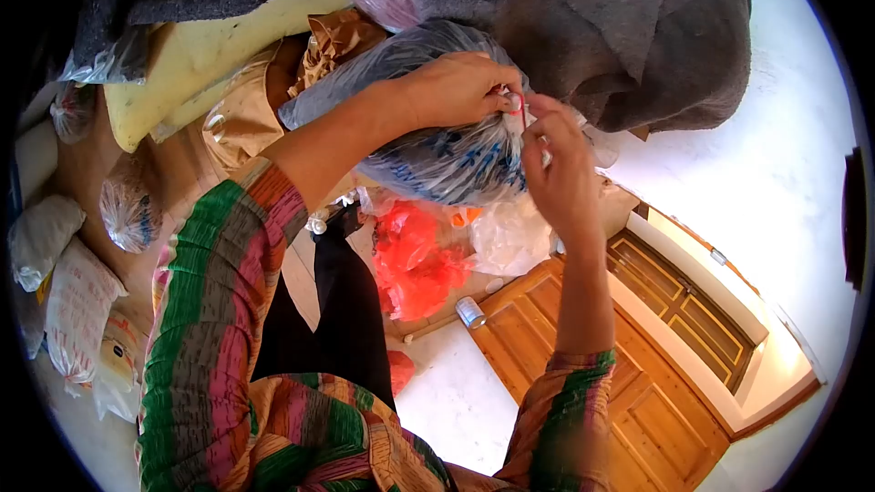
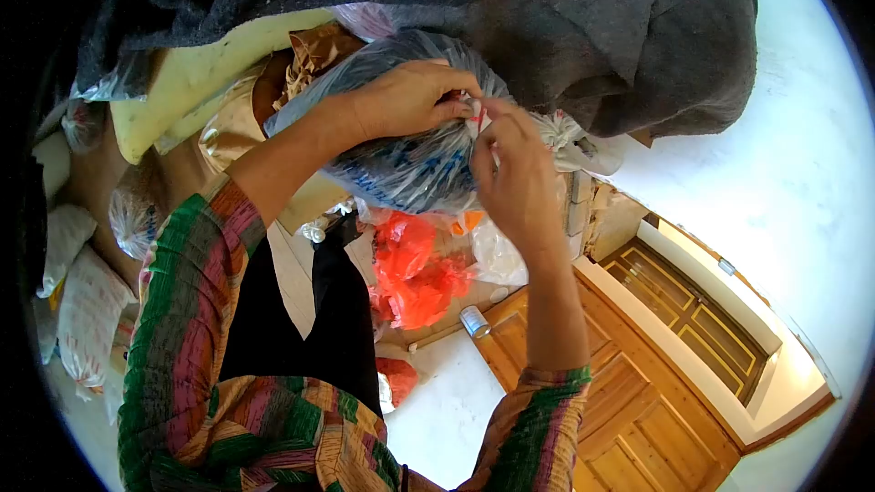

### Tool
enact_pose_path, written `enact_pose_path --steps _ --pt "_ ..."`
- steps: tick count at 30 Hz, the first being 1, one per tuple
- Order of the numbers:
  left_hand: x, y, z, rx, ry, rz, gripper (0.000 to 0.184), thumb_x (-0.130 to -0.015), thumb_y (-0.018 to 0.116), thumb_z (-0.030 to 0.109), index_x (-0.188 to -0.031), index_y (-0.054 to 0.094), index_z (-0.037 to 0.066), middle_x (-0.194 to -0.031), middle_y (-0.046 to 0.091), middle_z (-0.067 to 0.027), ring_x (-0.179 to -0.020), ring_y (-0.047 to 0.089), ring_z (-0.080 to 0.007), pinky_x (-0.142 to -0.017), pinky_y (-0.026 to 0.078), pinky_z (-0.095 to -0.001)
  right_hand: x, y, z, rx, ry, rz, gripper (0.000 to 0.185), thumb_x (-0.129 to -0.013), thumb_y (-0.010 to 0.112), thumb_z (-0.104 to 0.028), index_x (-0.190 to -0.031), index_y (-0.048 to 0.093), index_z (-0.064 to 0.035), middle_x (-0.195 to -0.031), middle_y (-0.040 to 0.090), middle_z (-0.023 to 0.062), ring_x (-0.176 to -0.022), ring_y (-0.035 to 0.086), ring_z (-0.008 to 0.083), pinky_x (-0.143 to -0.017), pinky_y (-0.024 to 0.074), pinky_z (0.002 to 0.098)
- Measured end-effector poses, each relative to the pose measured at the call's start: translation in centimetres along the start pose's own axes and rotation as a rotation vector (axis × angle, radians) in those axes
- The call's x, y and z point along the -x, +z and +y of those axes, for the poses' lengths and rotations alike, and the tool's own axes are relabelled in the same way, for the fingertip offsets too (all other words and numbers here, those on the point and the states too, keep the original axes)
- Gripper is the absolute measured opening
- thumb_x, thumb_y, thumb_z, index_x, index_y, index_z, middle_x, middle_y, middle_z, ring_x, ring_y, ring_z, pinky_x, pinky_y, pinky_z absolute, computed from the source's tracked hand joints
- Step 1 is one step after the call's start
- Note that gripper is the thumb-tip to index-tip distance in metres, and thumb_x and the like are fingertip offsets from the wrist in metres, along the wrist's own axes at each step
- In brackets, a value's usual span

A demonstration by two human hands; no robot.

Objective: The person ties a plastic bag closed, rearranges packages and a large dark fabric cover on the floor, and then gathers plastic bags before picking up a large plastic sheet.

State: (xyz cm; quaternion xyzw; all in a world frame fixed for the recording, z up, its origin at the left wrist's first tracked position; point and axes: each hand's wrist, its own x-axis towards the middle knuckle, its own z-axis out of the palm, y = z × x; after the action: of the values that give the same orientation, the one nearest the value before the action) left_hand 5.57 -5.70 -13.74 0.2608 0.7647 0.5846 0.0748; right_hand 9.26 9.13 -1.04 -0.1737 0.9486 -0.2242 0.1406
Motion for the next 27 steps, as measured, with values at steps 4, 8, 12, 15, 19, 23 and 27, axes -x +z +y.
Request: enact_pose_path --steps 4,8,12,15,19,23,27 --pt "0.3 -0.1 -0.1 -0.018 0.038 0.068 0.019 -0.078 0.066 0.021 -0.093 0.063 0.011 -0.081 0.060 -0.0118 -0.083 0.056 -0.0292 -0.075 0.044 -0.0383 0.5 1.4 3.1 -0.556 0.147 0.056 0.003 -0.086 0.051 -0.002 -0.083 0.052 -0.0027 -0.110 0.060 0.0092 -0.096 0.059 0.0212 -0.079 0.0470 0.0316" --pt "0.8 0.0 0.6 0.015 -0.025 0.037 0.020 -0.077 0.067 0.024 -0.091 0.064 0.009 -0.080 0.060 -0.0106 -0.084 0.056 -0.0283 -0.077 0.044 -0.0379 -2.0 1.8 5.5 -1.365 0.285 0.327 0.015 -0.094 0.051 -0.018 -0.087 0.053 -0.0050 -0.089 0.062 0.0052 -0.077 0.055 0.0123 -0.073 0.0455 0.0297" --pt "0.8 0.4 1.0 0.014 -0.053 0.033 0.023 -0.076 0.067 0.025 -0.091 0.065 0.008 -0.082 0.062 -0.0106 -0.085 0.057 -0.0283 -0.078 0.045 -0.0375 -2.2 2.9 6.8 -0.920 0.612 0.165 0.017 -0.094 0.051 -0.018 -0.087 0.053 -0.0031 -0.077 0.057 0.0032 -0.069 0.053 0.0101 -0.067 0.0448 0.0249" --pt "1.0 0.5 1.6 -0.002 -0.135 0.027 0.025 -0.077 0.066 0.028 -0.091 0.067 0.008 -0.082 0.063 -0.0111 -0.086 0.058 -0.0289 -0.078 0.046 -0.0381 -1.9 2.6 6.5 -0.737 0.583 0.105 0.017 -0.093 0.053 -0.017 -0.088 0.054 -0.0008 -0.076 0.057 0.0038 -0.066 0.052 0.0090 -0.062 0.0446 0.0227" --pt "0.6 0.9 2.0 -0.067 -0.248 -0.043 0.027 -0.076 0.066 0.031 -0.091 0.068 0.008 -0.080 0.064 -0.0117 -0.087 0.059 -0.0291 -0.077 0.046 -0.0388 -1.3 1.8 6.4 -0.558 0.470 -0.054 0.018 -0.091 0.054 -0.012 -0.100 0.056 0.0032 -0.083 0.061 0.0054 -0.074 0.057 0.0117 -0.069 0.0465 0.0244" --pt "0.8 1.9 3.0 -0.281 -0.259 0.041 0.026 -0.078 0.064 0.031 -0.082 0.068 0.007 -0.079 0.065 -0.0114 -0.084 0.060 -0.0285 -0.074 0.049 -0.0376 -0.8 2.0 7.1 -0.532 0.385 -0.067 0.024 -0.088 0.056 -0.006 -0.110 0.056 0.0026 -0.086 0.065 0.0089 -0.078 0.062 0.0165 -0.070 0.0480 0.0264" --pt "0.8 2.8 3.3 -0.452 -0.191 0.197 0.025 -0.080 0.062 0.029 -0.073 0.065 0.005 -0.075 0.065 -0.0116 -0.079 0.061 -0.0285 -0.069 0.051 -0.0377 0.4 3.4 4.0 -0.070 0.210 0.202 0.022 -0.086 0.057 -0.004 -0.108 0.057 -0.0017 -0.087 0.066 0.0127 -0.079 0.065 0.0220 -0.068 0.0497 0.0297"
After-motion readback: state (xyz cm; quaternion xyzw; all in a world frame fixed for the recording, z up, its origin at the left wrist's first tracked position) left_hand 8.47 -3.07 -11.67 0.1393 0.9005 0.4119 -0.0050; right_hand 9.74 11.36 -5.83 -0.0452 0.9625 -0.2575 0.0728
